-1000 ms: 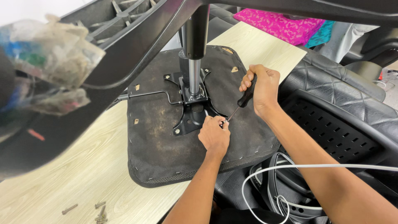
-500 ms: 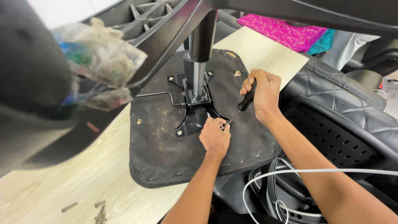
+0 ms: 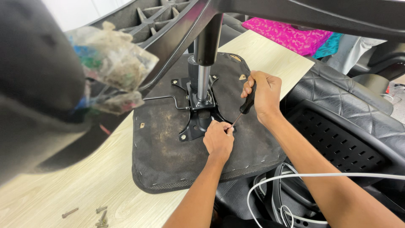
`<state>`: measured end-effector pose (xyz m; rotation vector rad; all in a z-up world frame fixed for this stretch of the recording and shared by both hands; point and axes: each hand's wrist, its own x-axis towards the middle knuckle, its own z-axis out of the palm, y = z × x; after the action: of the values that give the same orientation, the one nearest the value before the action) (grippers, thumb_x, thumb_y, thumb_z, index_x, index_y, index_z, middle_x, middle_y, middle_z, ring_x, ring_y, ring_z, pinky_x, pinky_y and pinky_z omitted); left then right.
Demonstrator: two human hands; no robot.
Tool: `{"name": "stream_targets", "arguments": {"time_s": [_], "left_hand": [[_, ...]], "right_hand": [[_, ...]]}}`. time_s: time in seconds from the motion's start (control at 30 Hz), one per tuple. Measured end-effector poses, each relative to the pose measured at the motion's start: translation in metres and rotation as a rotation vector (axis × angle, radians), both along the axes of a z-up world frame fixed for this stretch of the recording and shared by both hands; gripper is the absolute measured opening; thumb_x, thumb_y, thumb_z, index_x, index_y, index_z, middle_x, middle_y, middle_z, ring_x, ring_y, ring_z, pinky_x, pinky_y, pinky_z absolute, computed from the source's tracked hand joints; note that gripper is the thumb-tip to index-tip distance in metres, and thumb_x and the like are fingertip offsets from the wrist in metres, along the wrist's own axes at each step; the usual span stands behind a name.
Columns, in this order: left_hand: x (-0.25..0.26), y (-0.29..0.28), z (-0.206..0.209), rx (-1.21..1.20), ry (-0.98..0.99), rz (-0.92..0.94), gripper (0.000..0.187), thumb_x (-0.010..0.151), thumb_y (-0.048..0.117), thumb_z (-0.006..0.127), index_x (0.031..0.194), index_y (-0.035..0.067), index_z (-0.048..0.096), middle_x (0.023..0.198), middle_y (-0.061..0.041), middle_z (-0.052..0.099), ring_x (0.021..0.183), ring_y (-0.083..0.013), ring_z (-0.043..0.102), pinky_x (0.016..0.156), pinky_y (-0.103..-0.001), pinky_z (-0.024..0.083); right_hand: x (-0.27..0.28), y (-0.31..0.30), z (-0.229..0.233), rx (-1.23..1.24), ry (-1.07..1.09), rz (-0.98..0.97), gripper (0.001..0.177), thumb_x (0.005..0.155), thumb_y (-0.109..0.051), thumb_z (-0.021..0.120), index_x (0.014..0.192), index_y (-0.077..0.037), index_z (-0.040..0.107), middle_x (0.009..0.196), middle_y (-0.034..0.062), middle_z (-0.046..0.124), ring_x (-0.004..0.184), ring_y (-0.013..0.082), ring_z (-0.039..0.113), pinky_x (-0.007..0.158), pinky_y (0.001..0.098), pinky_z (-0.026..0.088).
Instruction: The person uses a screwdriver to tighten screws on the underside of an office chair seat, securing the seat to its central gas lift column. The person works on multiple screws around the central mounting plate.
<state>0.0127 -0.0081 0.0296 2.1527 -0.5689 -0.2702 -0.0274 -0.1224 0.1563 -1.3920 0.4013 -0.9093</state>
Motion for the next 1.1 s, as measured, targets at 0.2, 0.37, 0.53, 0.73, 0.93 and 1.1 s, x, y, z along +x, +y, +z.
{"name": "stream_targets", "arguments": {"time_s": [0.2, 0.37, 0.53, 0.73, 0.93, 1.1], "left_hand": [[-0.001, 0.000, -0.001, -0.009, -0.023, -0.021, 0.007, 0.087, 0.025, 0.078, 0.090, 0.019, 0.079, 0.097, 0.002, 0.065, 0.089, -0.0191, 0.069, 0.080, -0.038, 0.054], [-0.004, 0.002, -0.003, -0.023, -0.038, -0.010, 0.005, 0.085, 0.023, 0.079, 0.089, 0.020, 0.079, 0.096, 0.004, 0.065, 0.088, -0.0185, 0.069, 0.079, -0.038, 0.054], [-0.006, 0.002, -0.002, -0.041, -0.026, 0.015, 0.005, 0.085, 0.023, 0.079, 0.089, 0.021, 0.080, 0.092, 0.004, 0.065, 0.085, -0.0180, 0.068, 0.077, -0.037, 0.053], [-0.008, 0.002, -0.005, -0.059, -0.071, 0.030, 0.008, 0.088, 0.026, 0.076, 0.092, 0.020, 0.078, 0.089, 0.003, 0.066, 0.080, -0.0191, 0.068, 0.073, -0.039, 0.052], [-0.013, -0.005, -0.010, -0.003, -0.086, 0.066, 0.007, 0.091, 0.026, 0.074, 0.093, 0.020, 0.076, 0.091, 0.004, 0.063, 0.080, -0.0189, 0.068, 0.073, -0.038, 0.053], [-0.016, -0.007, -0.013, -0.023, -0.119, 0.080, 0.010, 0.090, 0.026, 0.074, 0.096, 0.019, 0.075, 0.094, 0.004, 0.062, 0.085, -0.0187, 0.068, 0.074, -0.038, 0.053]], "right_hand": [[-0.002, 0.003, 0.003, 0.020, 0.016, -0.026, 0.036, 0.100, -0.015, 0.054, 0.066, -0.006, 0.052, 0.058, 0.0057, 0.052, 0.053, 0.0145, 0.053, 0.055, 0.0305, 0.051], [-0.005, 0.004, -0.001, 0.041, -0.034, -0.036, 0.035, 0.100, -0.014, 0.055, 0.066, -0.005, 0.054, 0.061, 0.0050, 0.052, 0.055, 0.0137, 0.054, 0.056, 0.0306, 0.053], [-0.005, 0.002, -0.003, 0.069, -0.066, -0.056, 0.034, 0.100, -0.013, 0.055, 0.067, -0.004, 0.054, 0.065, 0.0041, 0.051, 0.057, 0.0130, 0.053, 0.057, 0.0307, 0.053], [-0.005, -0.002, -0.002, 0.087, -0.061, -0.030, 0.033, 0.099, -0.014, 0.055, 0.067, -0.005, 0.054, 0.062, 0.0044, 0.052, 0.055, 0.0128, 0.053, 0.055, 0.0297, 0.051], [-0.002, -0.002, 0.007, 0.016, 0.074, -0.013, 0.036, 0.099, -0.017, 0.052, 0.065, -0.006, 0.053, 0.058, 0.0049, 0.053, 0.052, 0.0125, 0.053, 0.053, 0.0283, 0.049], [-0.004, -0.001, 0.010, 0.008, 0.117, 0.019, 0.037, 0.100, -0.020, 0.051, 0.065, -0.007, 0.053, 0.058, 0.0044, 0.055, 0.053, 0.0124, 0.054, 0.054, 0.0282, 0.049]]}}
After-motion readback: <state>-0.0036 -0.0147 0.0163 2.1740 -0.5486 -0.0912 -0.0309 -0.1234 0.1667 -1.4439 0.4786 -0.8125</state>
